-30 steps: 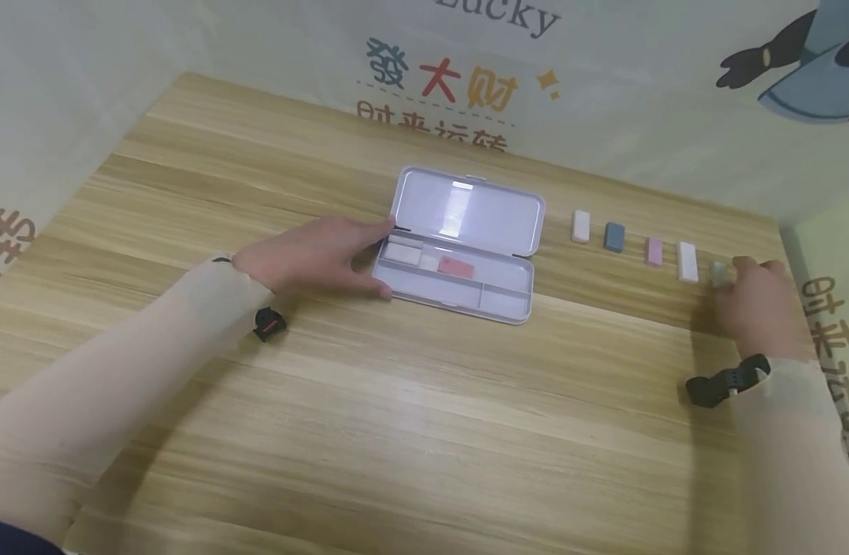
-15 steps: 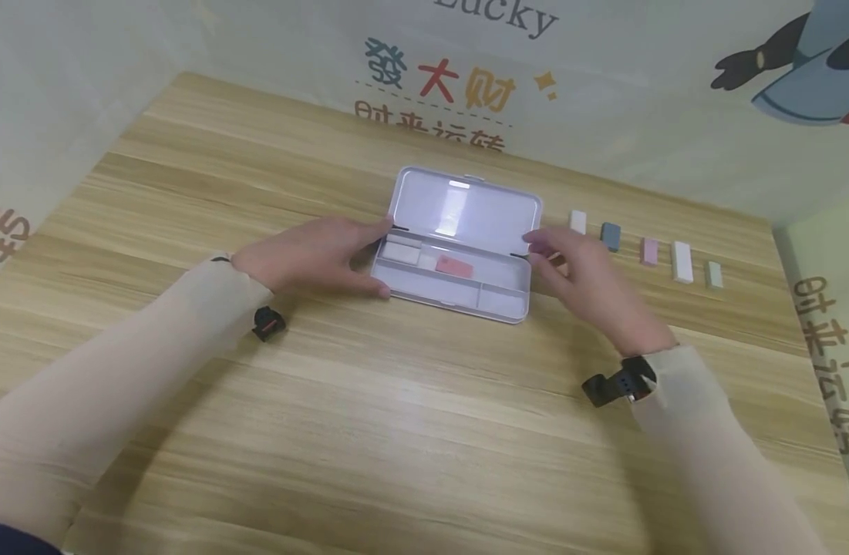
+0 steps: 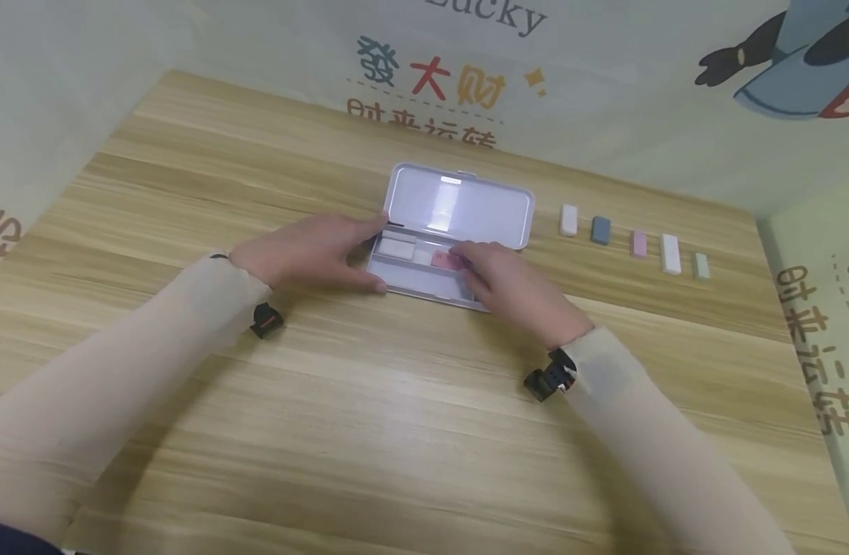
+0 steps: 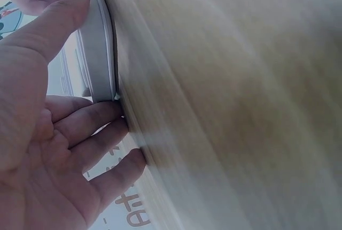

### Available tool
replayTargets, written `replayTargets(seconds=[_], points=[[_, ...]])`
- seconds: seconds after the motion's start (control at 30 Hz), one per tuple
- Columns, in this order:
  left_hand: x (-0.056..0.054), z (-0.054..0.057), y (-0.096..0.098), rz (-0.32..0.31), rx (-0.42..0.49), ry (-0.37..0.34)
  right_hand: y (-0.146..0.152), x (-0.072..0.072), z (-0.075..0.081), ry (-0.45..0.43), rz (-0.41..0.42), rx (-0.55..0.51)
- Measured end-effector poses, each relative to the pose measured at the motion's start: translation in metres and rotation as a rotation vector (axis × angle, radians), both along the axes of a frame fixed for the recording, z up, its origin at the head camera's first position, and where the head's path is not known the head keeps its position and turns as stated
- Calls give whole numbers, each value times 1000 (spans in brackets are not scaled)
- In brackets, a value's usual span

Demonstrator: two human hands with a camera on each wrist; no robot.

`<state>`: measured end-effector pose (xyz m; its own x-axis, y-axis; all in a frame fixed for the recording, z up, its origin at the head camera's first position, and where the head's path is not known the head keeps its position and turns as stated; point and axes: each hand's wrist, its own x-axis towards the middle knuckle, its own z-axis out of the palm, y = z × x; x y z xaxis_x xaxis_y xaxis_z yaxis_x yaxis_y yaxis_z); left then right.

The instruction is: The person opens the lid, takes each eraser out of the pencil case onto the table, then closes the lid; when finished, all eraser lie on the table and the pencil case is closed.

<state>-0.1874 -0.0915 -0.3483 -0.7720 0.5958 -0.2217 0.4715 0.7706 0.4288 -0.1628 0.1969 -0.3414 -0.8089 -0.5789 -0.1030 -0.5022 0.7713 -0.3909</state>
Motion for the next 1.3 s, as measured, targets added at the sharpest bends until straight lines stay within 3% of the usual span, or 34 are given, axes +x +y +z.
replayTargets(seconds=[0.23, 0.47, 0.87, 1.3], points=[[1, 0, 0, 5, 9, -3, -11, -8, -1, -6, 18, -2], [-1, 0, 0, 8, 5, 5, -17, -12, 1, 76, 92, -6], [0, -2, 0, 4, -2, -14, -15, -15, 6, 42, 160, 139], [0, -4, 1, 2, -3, 3, -12, -19, 9, 0, 166, 125]])
